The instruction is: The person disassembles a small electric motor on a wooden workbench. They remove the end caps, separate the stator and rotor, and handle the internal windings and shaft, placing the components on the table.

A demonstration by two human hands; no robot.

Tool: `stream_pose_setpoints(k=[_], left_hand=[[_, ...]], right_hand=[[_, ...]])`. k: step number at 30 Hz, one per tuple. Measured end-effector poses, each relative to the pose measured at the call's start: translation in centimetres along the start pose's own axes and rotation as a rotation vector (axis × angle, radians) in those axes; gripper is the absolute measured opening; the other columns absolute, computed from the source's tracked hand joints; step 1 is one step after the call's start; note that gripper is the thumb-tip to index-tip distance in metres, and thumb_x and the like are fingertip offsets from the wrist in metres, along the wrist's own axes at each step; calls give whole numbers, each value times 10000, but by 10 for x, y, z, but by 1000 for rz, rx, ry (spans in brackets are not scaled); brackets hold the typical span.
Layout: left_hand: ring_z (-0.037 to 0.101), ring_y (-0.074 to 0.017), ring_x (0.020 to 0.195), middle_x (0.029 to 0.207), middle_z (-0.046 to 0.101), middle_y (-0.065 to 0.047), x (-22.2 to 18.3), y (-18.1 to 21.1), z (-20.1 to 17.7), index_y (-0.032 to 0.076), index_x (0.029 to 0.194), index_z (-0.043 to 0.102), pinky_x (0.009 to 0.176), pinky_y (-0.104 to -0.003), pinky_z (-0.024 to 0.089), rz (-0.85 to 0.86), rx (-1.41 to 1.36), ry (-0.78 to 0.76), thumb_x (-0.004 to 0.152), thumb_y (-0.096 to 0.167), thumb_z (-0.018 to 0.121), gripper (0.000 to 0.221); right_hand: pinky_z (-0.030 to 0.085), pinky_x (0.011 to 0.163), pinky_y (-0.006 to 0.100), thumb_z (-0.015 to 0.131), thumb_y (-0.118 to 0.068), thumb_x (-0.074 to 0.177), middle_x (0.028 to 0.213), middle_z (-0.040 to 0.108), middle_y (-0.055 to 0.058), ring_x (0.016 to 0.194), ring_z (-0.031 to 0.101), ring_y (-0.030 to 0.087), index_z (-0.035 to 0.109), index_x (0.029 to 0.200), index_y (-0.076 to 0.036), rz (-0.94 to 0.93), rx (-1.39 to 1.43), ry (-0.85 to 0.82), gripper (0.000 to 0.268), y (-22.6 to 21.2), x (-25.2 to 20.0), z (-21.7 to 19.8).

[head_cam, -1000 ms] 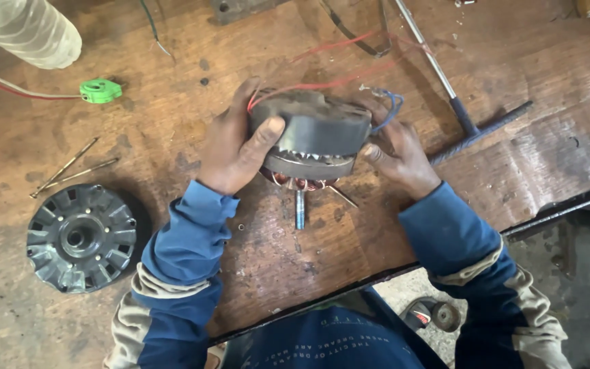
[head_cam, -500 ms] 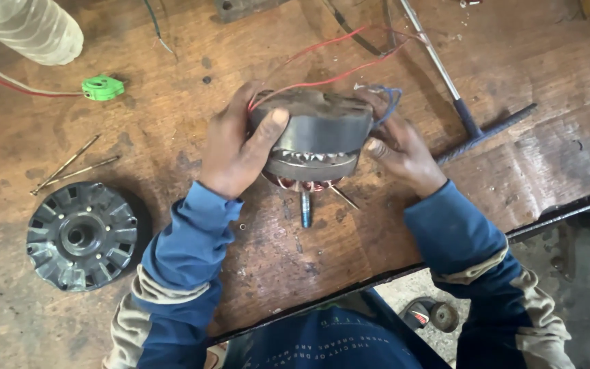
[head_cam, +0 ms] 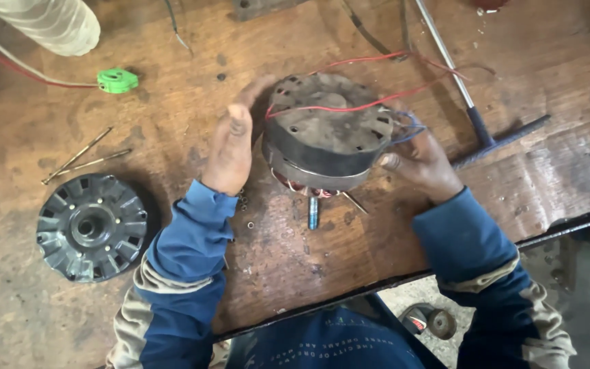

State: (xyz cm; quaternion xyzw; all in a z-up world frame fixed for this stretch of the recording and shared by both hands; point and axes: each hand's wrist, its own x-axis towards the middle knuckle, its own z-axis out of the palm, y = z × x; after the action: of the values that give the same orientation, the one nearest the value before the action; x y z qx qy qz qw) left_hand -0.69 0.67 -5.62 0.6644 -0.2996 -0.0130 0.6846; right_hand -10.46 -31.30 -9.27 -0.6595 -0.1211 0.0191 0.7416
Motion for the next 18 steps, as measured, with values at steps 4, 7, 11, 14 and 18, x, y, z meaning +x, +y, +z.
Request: stream_pose_setpoints(k=[4,7,11,14,18], left_hand=[[458,-272,1500,1522,580,-184,0,6,-6,-25,1478,569,1262,-384,301,-78,97,-27,1129,567,382,713],[537,-263,1445,1479,620,-165,-3,5,-9,-13,1462,556,1228,-378,386,-54,139,-86,1113,480,512,605],[555,-273,1447,1531,573,-164,-9,-4,-11,19,1548,454,1216,-369,431,-77,170,-165,1107,459,537,629],[505,-326,1478,1595,505,-198,-12,-5,-13,17,1644,266,1230,-383,397,-9,136,-254,1069,536,570,833],[538,-354,1413,1541,512,-206,-12,12,-4,-9,1638,127,1178,-392,435,-44,347,-277,903,685,679,1152]], right_hand=[[316,1272,385,781,-331,928,1611,434,105,1532,386,238,357,1621,-10,-28,-257,47,874,0,4,-5],[306,1276,391,760,-348,939,1634,425,101,1566,364,235,382,1603,-16,55,-135,-10,832,-14,6,9],[332,1267,394,747,-299,958,1619,431,120,1538,401,246,386,1585,-24,14,-47,43,774,-4,2,9],[334,1251,387,751,-271,985,1641,390,104,1532,382,232,338,1579,-26,-41,60,59,764,3,0,9],[348,1256,370,720,-310,1005,1555,514,117,1480,459,223,382,1586,18,32,-57,110,747,-5,1,14]])
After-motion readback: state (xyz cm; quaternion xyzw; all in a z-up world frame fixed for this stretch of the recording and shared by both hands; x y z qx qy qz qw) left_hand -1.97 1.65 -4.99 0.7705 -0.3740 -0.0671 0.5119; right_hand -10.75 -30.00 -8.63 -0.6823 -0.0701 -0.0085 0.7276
